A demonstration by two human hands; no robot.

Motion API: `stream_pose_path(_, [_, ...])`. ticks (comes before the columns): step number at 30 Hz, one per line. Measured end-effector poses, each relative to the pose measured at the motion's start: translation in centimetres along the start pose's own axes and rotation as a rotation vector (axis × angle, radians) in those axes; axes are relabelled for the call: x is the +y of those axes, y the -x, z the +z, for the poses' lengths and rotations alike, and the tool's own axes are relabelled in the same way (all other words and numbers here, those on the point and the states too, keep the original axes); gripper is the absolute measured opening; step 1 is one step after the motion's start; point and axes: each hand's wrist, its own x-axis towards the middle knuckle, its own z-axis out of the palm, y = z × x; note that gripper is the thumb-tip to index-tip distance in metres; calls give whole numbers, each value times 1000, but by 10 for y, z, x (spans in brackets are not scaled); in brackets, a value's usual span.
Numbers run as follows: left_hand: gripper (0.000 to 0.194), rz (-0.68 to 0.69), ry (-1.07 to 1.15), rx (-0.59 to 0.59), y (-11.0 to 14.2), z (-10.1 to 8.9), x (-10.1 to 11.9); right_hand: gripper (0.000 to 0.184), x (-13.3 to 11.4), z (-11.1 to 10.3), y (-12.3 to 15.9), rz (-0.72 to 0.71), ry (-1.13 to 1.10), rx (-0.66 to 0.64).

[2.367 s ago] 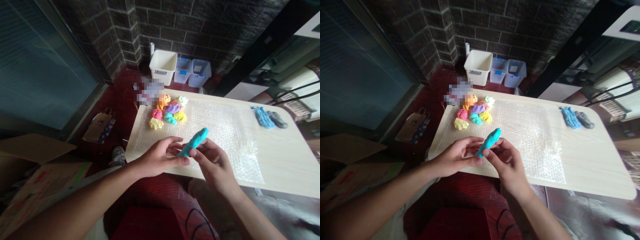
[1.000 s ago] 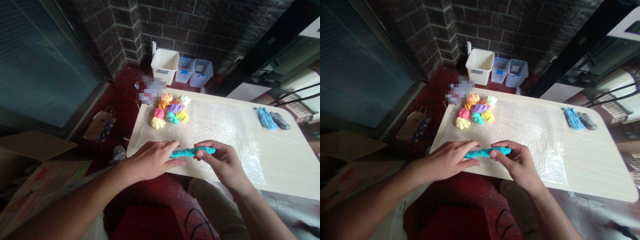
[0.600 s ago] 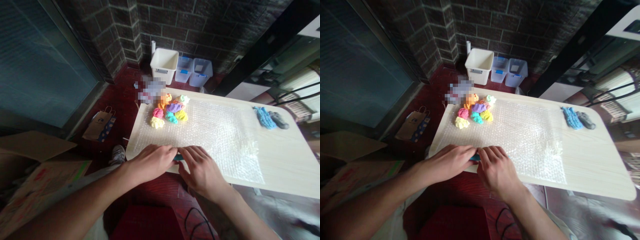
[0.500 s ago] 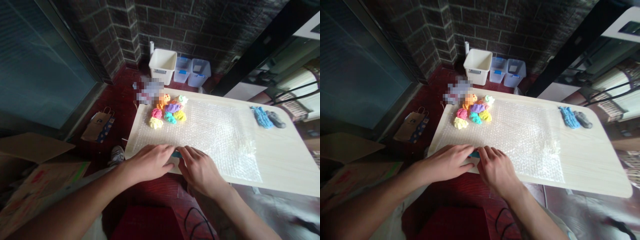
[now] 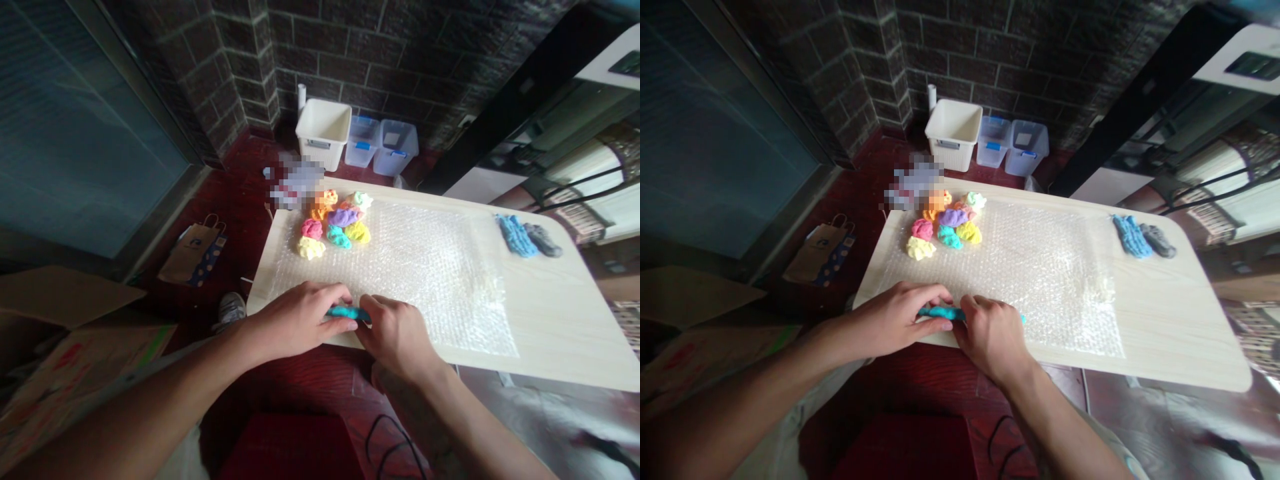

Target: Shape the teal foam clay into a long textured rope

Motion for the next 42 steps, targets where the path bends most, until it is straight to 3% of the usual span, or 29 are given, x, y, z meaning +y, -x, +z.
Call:
stream_pose_path(8, [13,-3,34,80,-3,-12,-1,34,3,-6,-9,83,144,13])
stream_pose_path(15, [17,10,-15,50,-2,-6,8,17,0,7,-3,-18,16,168])
stream_pose_path(20, [17,52,-21,18,-2,-5,10,17,-6,-2,-9,55,83,72])
stream_pose_path(24, [22,35,99,122,0,-10,6,24,-7,-12,-15,118,127,34])
stream_pose_path(27, [18,5,180,160,1,-13,4,28,-5,-10,-14,89,118,98])
stream_pose_path(33, [18,-44,279,126,3,-14,11,17,-7,-4,-8,-15,27,267])
stream_pose_path(42, [19,33,219,240,4,-16,18,27,-16,-13,-16,-29,52,312])
